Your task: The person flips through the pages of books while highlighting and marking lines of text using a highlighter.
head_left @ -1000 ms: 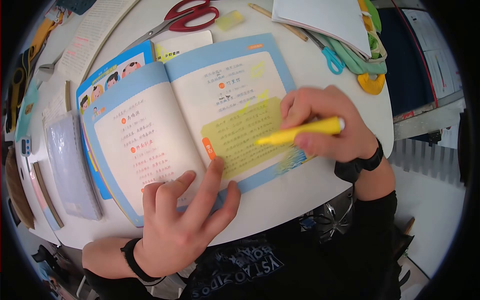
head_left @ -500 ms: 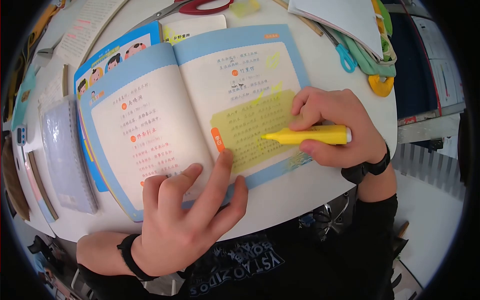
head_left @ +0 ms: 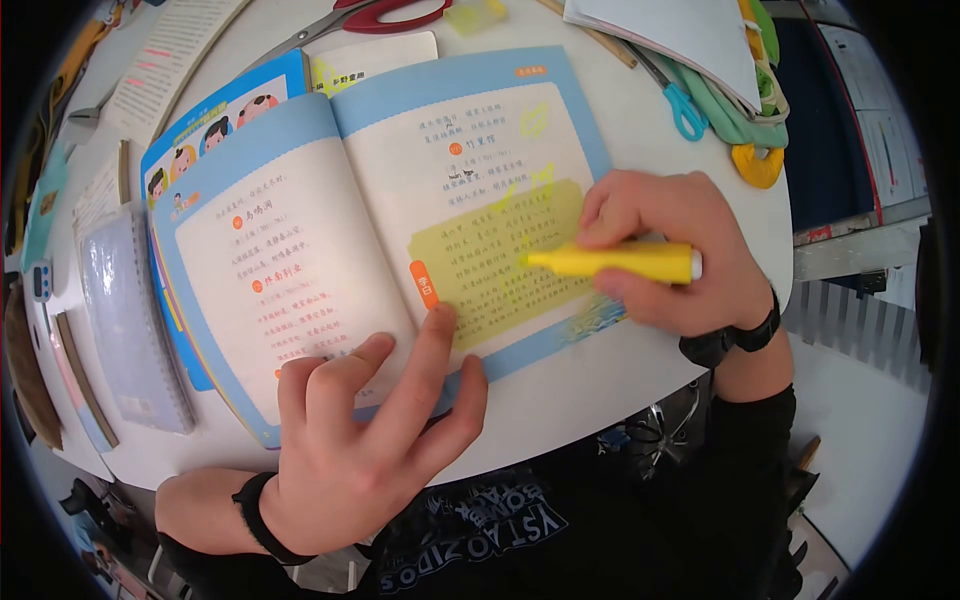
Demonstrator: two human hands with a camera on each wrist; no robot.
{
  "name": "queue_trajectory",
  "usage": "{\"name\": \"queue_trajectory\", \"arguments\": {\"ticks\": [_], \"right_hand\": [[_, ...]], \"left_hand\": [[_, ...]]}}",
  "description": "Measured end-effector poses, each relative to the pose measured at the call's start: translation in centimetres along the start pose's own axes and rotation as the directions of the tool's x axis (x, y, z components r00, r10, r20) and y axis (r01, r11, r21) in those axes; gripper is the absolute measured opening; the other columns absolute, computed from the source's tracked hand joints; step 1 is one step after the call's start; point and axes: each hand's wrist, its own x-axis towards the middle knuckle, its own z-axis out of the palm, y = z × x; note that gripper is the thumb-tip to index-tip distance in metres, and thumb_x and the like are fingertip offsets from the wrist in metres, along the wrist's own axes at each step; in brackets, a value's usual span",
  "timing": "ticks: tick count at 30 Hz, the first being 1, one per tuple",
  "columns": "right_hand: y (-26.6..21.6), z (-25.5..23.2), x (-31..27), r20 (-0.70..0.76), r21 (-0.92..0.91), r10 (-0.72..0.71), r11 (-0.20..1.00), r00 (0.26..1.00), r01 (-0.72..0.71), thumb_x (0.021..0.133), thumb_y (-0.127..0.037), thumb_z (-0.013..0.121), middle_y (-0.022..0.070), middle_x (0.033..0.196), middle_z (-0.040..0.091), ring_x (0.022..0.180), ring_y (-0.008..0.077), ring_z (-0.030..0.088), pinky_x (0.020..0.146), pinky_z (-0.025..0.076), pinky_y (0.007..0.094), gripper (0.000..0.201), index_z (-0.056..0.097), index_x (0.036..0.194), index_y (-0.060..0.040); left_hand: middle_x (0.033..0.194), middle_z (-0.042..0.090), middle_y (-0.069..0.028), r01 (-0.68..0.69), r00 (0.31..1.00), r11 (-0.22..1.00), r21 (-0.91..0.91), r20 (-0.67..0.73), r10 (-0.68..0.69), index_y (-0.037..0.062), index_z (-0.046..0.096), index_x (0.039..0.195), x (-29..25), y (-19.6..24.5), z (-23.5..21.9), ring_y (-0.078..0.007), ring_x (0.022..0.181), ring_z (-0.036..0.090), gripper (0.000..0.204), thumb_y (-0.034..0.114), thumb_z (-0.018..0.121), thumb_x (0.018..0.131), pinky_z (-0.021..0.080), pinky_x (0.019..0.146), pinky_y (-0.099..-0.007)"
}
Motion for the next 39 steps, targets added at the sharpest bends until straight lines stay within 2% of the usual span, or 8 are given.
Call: {"name": "queue_trajectory", "arguments": {"ticks": [4, 7, 11, 13, 17, 29, 31, 39], "right_hand": [[0.2, 0.2, 0.0, 0.099, -0.029, -0.197, 0.979, 0.975, 0.201, 0.072, -0.011, 0.077, 0.0067, 0.075, 0.064, 0.06, 0.0255, 0.058, 0.066, 0.053, 0.0329, 0.02, 0.071, 0.088, -0.0015], [-0.6, -0.3, -0.4, 0.036, -0.067, 0.008, 0.998, 0.999, -0.006, 0.07, -0.011, 0.078, 0.0085, 0.078, 0.065, 0.063, 0.0256, 0.06, 0.067, 0.053, 0.0336, 0.021, 0.07, 0.087, -0.0017], [-0.2, -0.5, -0.3, 0.098, -0.052, -0.192, 0.979, 0.977, 0.197, 0.071, -0.013, 0.078, 0.0126, 0.083, 0.066, 0.067, 0.0246, 0.063, 0.065, 0.051, 0.0309, 0.022, 0.068, 0.087, -0.0014], [-0.2, -1.4, -0.4, 0.043, -0.122, 0.0, 0.993, 0.999, 0.005, 0.074, -0.014, 0.076, 0.0156, 0.087, 0.067, 0.071, 0.0235, 0.065, 0.066, 0.052, 0.0303, 0.022, 0.066, 0.088, -0.0012], [1.9, -2.2, -0.4, -0.109, 0.202, 0.001, 0.979, 0.994, 0.021, 0.091, -0.009, 0.071, 0.0018, 0.073, 0.062, 0.057, 0.0053, 0.057, 0.054, 0.041, 0.0208, 0.016, 0.061, 0.091, 0.0024], [2.3, -2.7, 0.1, -0.001, 0.024, -0.069, 0.997, 0.998, 0.069, 0.088, -0.013, 0.073, 0.0006, 0.071, 0.058, 0.061, 0.0093, 0.048, 0.058, 0.036, 0.0254, 0.014, 0.064, 0.086, -0.0017], [1.8, -2.7, 0.0, 0.002, 0.023, 0.021, 1.0, 1.0, -0.021, 0.089, -0.016, 0.068, 0.0002, 0.059, 0.061, 0.053, 0.0079, 0.057, 0.095, 0.05, 0.0354, 0.016, 0.06, 0.083, -0.0025], [1.7, -2.4, -0.1, -0.07, 0.056, 0.053, 0.997, 0.996, -0.049, 0.091, -0.017, 0.068, 0.0009, 0.061, 0.061, 0.053, 0.0079, 0.056, 0.095, 0.051, 0.0341, 0.017, 0.06, 0.084, -0.0028]], "left_hand": [[0.141, 0.065, -0.0077, 0.003, 1.0, 1.0, -0.009, -0.006, -0.003, 0.0221, 0.075, 0.11, -0.1, -0.1, 0.2, -0.0281, 0.093, 0.053, 0.042, 0.011, 0.073, 0.069, 0.051, 0.077, -0.033], [0.141, 0.065, -0.0078, -0.007, 1.0, 1.0, -0.004, -0.009, 0.007, 0.0219, 0.074, 0.11, 0.1, -0.1, 0.0, -0.028, 0.093, 0.053, 0.042, 0.011, 0.073, 0.069, 0.052, 0.077, -0.0332], [0.14, 0.066, -0.0084, -0.012, 1.0, 1.0, -0.003, 0.0, 0.012, 0.0213, 0.074, 0.111, 0.2, -0.1, -0.1, -0.0281, 0.093, 0.053, 0.043, 0.011, 0.074, 0.069, 0.052, 0.077, -0.0335], [0.138, 0.067, -0.0033, 0.011, 1.0, 1.0, 0.01, -0.012, -0.011, 0.0239, 0.073, 0.108, 0.0, 0.0, 0.4, -0.026, 0.097, 0.053, 0.038, 0.013, 0.072, 0.072, 0.048, 0.075, -0.0348], [0.136, 0.069, 0.0011, 0.035, 0.998, 0.999, 0.036, -0.056, -0.033, 0.0262, 0.072, 0.105, -0.1, 0.1, 0.7, -0.0238, 0.102, 0.053, 0.033, 0.015, 0.071, 0.075, 0.045, 0.073, -0.0363], [0.141, 0.065, -0.0115, -0.012, 1.0, 0.999, -0.038, 0.01, 0.012, 0.0187, 0.076, 0.109, 0.1, 0.1, -0.2, -0.0305, 0.093, 0.052, 0.044, 0.008, 0.076, 0.067, 0.056, 0.082, -0.0358], [0.141, 0.065, -0.0118, -0.013, 1.0, 0.999, -0.046, 0.017, 0.014, 0.0185, 0.076, 0.109, 0.1, 0.1, -0.2, -0.0308, 0.093, 0.052, 0.044, 0.007, 0.076, 0.067, 0.056, 0.082, -0.0359], [0.139, 0.067, -0.0027, 0.0, 0.999, 0.998, 0.063, -0.051, 0.003, 0.0264, 0.073, 0.108, -0.2, 0.0, 0.6, -0.0244, 0.099, 0.056, 0.035, 0.016, 0.069, 0.075, 0.046, 0.073, -0.0358]]}}
